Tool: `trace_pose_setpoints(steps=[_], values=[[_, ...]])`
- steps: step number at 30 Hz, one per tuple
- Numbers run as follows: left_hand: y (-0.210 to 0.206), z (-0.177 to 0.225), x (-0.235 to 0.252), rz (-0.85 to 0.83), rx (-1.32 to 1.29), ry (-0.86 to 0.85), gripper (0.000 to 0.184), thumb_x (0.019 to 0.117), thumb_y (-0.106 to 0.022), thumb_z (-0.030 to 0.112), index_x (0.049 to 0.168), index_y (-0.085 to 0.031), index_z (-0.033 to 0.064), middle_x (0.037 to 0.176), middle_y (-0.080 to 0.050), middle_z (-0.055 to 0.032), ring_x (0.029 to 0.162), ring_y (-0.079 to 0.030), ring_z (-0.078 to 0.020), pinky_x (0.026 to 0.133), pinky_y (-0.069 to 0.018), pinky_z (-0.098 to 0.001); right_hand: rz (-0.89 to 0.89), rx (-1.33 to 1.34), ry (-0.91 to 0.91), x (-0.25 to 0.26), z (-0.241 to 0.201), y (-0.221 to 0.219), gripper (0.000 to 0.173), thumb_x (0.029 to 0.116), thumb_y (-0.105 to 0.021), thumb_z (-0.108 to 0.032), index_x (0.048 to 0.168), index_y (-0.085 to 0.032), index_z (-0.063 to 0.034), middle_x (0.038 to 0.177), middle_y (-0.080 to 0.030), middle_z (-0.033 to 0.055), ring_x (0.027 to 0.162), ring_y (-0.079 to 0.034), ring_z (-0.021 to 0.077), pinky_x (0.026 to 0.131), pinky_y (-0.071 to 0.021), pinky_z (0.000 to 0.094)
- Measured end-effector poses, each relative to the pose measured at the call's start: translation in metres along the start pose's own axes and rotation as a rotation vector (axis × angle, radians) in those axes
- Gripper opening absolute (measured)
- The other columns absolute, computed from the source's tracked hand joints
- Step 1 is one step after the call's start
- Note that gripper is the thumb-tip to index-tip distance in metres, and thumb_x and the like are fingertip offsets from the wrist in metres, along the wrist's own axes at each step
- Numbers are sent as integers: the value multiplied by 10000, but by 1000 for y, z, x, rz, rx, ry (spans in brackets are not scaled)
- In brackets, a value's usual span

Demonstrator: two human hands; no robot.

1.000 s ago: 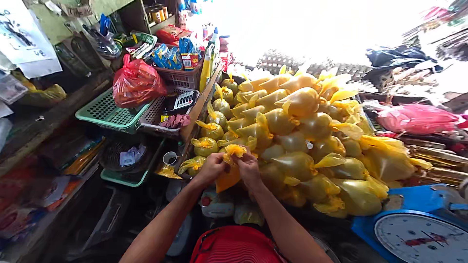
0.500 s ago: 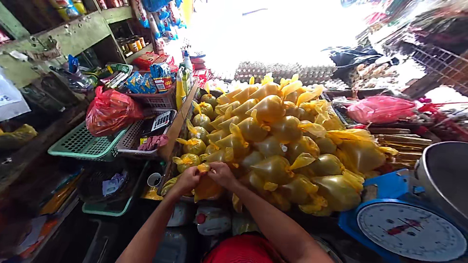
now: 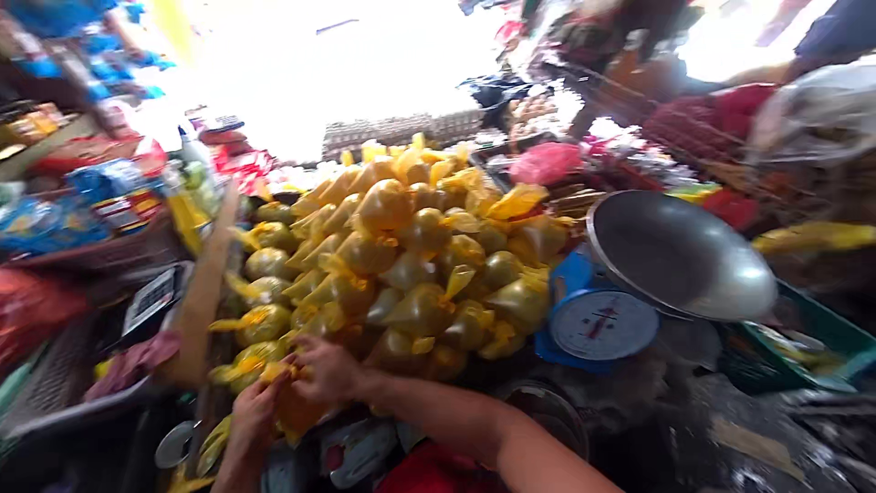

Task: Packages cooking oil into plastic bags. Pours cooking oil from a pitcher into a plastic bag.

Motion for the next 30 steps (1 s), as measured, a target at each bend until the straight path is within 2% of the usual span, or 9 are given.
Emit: trace_pose_setpoints(steps=[2, 3, 7, 11, 13, 17, 22, 25, 30], values=[[1, -3, -3, 87, 268, -185, 194, 912, -748, 183, 958, -738, -5, 975, -742, -89, 902, -693, -147, 838, -576, -397, 33, -41, -2, -10, -1, -6, 154, 934, -677, -151, 982, -759, -29, 1447, -584, 123, 1187, -660, 226, 981, -580, 412], [4, -4, -3, 108, 363, -294, 205, 912, -730, 179, 967, -758, -17, 1088, -745, -131, 1039, -698, -200, 945, -558, -451, 58, -61, -1, -12, 3, -12, 164, 952, -646, -155, 950, -755, -33, 1418, -611, 104, 1174, -667, 217, 975, -582, 413], [-7, -16, -8, 148, 30, -253, 366, 1110, -404, 221, 1191, -651, -36, 1260, -702, -95, 1168, -661, -148, 1022, -535, -345, 157, -18, 4, -7, 13, -27, 253, 975, -566, -171, 850, -742, -39, 1320, -700, 33, 1298, -610, 191, 1084, -518, 433], [-1, -61, -25, 49, 227, -449, 453, 1078, -408, 248, 1401, -567, -26, 1499, -541, -158, 1407, -499, -237, 1182, -408, -418, 167, -90, -116, -12, 22, -14, 281, 970, -565, -194, 787, -732, -61, 1310, -709, -25, 1142, -692, 139, 965, -582, 416], [3, -39, -26, 79, 275, -486, 413, 1064, -412, 236, 1320, -642, 8, 1482, -569, -114, 1386, -524, -219, 1154, -442, -407, 110, -100, -174, -9, 16, -5, 276, 974, -554, -237, 880, -767, -88, 1304, -713, -34, 1091, -710, 137, 932, -587, 424], [-1, 31, -17, 58, 368, -561, 335, 1030, -454, 203, 1061, -749, 46, 1450, -603, -53, 1463, -428, -237, 1223, -350, -474, -289, 201, -145, 7, -11, 16, 285, 969, -652, -188, 1221, -734, -84, 1509, -545, 88, 1365, -537, 157, 1150, -457, 361], [13, 41, -16, 58, 374, -658, 267, 1013, -493, 154, 1012, -756, 111, 1486, -569, 42, 1484, -385, -184, 1226, -309, -512, -579, 172, -287, 35, -38, 27, 250, 1056, -561, -205, 1071, -746, -37, 1151, -719, 76, 1056, -673, 144, 970, -547, 401], [47, 7, -9, 217, 145, -611, 286, 1063, -502, 290, 1151, -691, 94, 1508, -535, -37, 1421, -473, -217, 1153, -448, -478, -650, 150, -449, 73, -34, 31, 384, 1070, -506, -402, 1004, -752, -114, 945, -737, 46, 846, -685, 160, 753, -573, 435], [56, -118, 3, 542, 365, -429, 373, 1043, -469, 316, 1202, -679, 52, 1433, -571, -145, 1367, -510, -288, 1143, -425, -513, -557, 133, -675, 181, -54, 83, 406, 1069, -493, -442, 1256, -679, -132, 1234, -712, 43, 1078, -685, 240, 846, -572, 542]])
Point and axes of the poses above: each hand's wrist, its own x-axis towards the middle knuckle, its own y-axis out of the back of the hand, z = x × y, the point moved 2 cm from there along x, towards the middle knuckle
